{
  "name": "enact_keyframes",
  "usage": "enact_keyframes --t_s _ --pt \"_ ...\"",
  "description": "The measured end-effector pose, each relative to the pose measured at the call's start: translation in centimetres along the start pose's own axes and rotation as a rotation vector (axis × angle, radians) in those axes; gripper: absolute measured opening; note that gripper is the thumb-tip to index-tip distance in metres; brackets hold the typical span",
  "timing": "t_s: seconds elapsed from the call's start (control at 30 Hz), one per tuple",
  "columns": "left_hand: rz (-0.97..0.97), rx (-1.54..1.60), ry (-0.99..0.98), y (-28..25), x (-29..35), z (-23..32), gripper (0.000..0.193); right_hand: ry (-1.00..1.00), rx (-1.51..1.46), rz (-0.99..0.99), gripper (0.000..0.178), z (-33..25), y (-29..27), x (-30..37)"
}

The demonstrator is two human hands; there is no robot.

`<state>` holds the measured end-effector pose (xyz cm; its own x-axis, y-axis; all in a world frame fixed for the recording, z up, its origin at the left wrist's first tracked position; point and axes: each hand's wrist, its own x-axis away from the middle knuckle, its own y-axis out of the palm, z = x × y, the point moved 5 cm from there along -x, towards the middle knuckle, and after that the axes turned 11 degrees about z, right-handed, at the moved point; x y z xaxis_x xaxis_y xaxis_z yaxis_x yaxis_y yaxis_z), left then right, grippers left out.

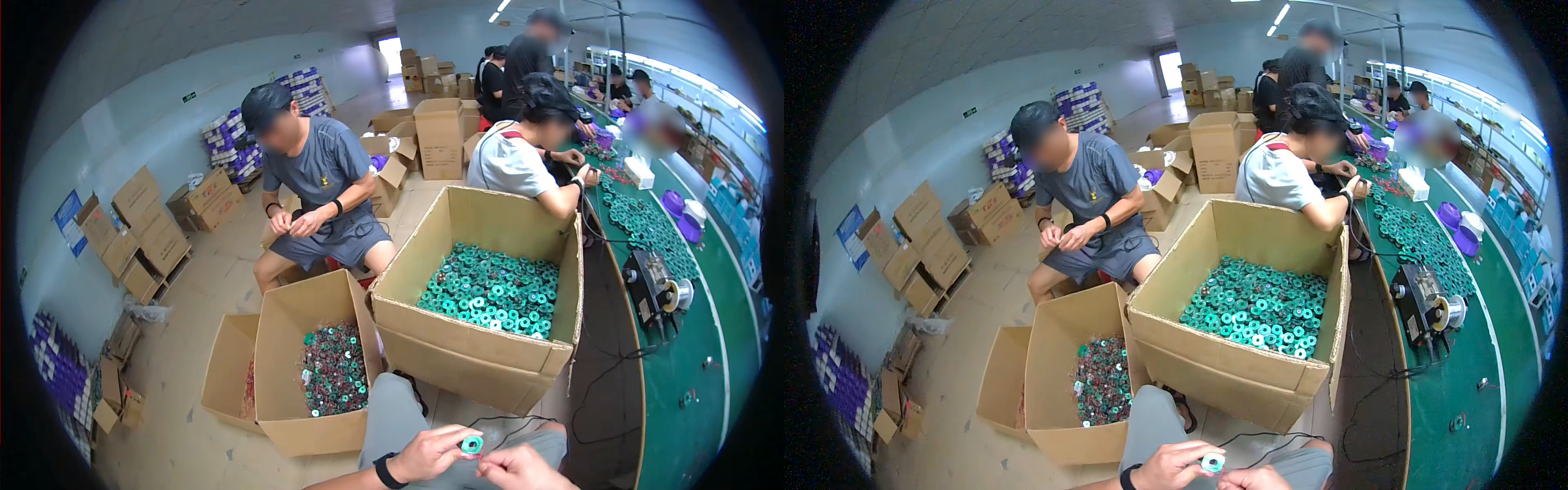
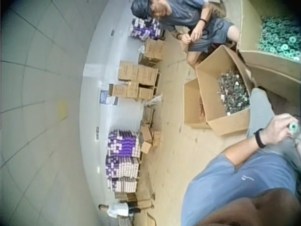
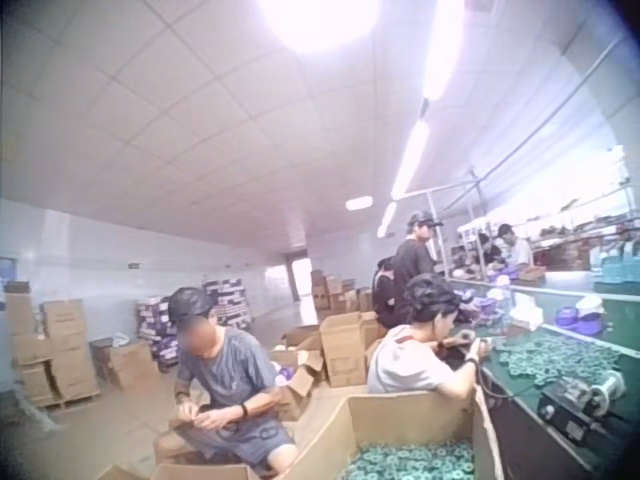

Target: The person picks up a green circuit board from a box, threads a wire through its center, and pulls the wire taut. They then place the board onto a green table and pick up another circuit board from the box to repeat the process.

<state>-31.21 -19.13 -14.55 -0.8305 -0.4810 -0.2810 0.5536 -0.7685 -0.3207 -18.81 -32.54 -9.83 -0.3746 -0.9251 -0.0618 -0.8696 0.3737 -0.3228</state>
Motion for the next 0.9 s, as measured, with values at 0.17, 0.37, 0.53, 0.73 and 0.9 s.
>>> enact_keyframes --t_s 0.17,0.37,0.53,0.73,0.9 --pt "0.022 -0.008 0.123 -0.1 -0.3 0.1 0.040 0.255 -0.107 0.075 0.017 1.6 -1.0 -0.5" --pt "-0.013 0.072 0.101 0.9 0.5 0.1 0.037 0.167 -0.148 0.076 0.017 2.3 -1.0 -0.5" --pt "0.005 -0.061 0.116 -0.7 -0.4 0.9 0.035 0.176 -0.006 -0.005 0.017 3.0 -0.6 -0.7" --pt "0.066 -0.046 0.101 -1.5 -1.0 0.9 0.030 0.111 -0.023 -0.128 0.013 2.2 0.6 -1.0" --pt "-0.038 -0.015 0.001 -0.4 -0.8 0.6 0.033 0.095 -0.021 -0.173 0.012 0.3 0.8 -1.1"
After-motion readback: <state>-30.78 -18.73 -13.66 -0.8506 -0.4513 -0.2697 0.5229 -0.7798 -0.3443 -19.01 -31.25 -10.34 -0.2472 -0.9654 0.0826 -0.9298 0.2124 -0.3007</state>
